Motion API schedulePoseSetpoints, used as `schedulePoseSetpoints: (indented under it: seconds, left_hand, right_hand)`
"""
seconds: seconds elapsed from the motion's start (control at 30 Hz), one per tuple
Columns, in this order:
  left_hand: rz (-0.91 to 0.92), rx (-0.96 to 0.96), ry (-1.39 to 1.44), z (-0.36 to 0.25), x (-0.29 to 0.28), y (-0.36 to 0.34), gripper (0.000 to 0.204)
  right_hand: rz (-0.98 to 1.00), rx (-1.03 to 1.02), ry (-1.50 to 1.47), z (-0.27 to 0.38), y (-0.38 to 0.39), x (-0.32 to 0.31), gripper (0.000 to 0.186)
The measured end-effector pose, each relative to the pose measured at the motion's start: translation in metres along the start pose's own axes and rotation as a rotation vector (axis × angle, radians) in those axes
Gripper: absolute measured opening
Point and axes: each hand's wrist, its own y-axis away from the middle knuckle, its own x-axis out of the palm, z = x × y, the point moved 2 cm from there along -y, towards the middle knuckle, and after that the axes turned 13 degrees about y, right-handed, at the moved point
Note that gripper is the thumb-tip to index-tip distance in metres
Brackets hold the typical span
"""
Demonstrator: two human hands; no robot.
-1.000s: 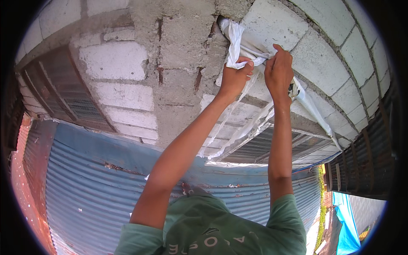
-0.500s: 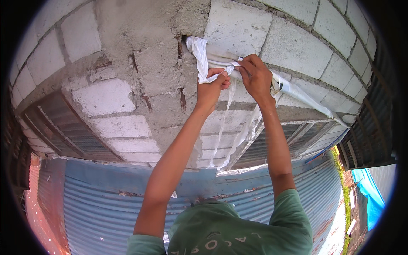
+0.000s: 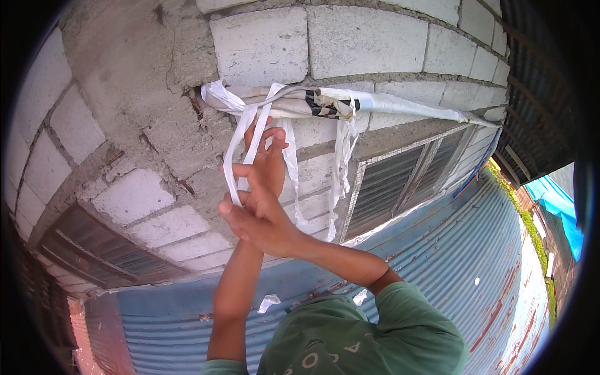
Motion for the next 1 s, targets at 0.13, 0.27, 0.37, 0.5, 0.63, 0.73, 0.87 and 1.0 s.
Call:
schedulePoseSetpoints:
  seconds: [0.13, 0.27, 0.37, 0.5, 0.63, 0.73, 0.87, 1.0]
  left_hand:
    - [-0.032, 0.092, -0.047, -0.010, -0.013, 0.018, 0.043]
    - [-0.091, -0.028, 0.174, -0.032, -0.046, 0.041, 0.044]
    - [-0.229, 0.085, 0.241, -0.057, -0.046, 0.083, 0.051]
    - [0.086, -0.302, 0.240, -0.119, -0.051, 0.178, 0.055]
    - [0.130, -0.714, 0.221, -0.164, -0.106, 0.206, 0.056]
    - [0.242, -0.785, 0.063, -0.191, -0.141, 0.202, 0.055]
    - [0.297, -0.643, -0.025, -0.192, -0.153, 0.180, 0.060]
    - [0.325, -0.624, -0.083, -0.161, -0.130, 0.150, 0.062]
  right_hand:
    - [0.134, -0.073, -0.201, 0.001, 0.010, -0.008, 0.045]
    - [-0.042, -0.601, 0.758, 0.011, -0.001, -0.060, 0.044]
    - [-0.143, -0.769, 1.336, 0.004, -0.019, -0.096, 0.046]
    - [-0.030, -0.870, 1.569, -0.029, -0.003, -0.120, 0.051]
    - [0.138, -0.840, 1.409, -0.078, 0.059, -0.111, 0.049]
    - [0.065, -0.647, 1.231, -0.126, 0.115, -0.069, 0.049]
    - [0.000, -0.424, 1.138, -0.176, 0.190, -0.022, 0.049]
    - [-0.045, -0.148, 0.995, -0.196, 0.232, -0.041, 0.041]
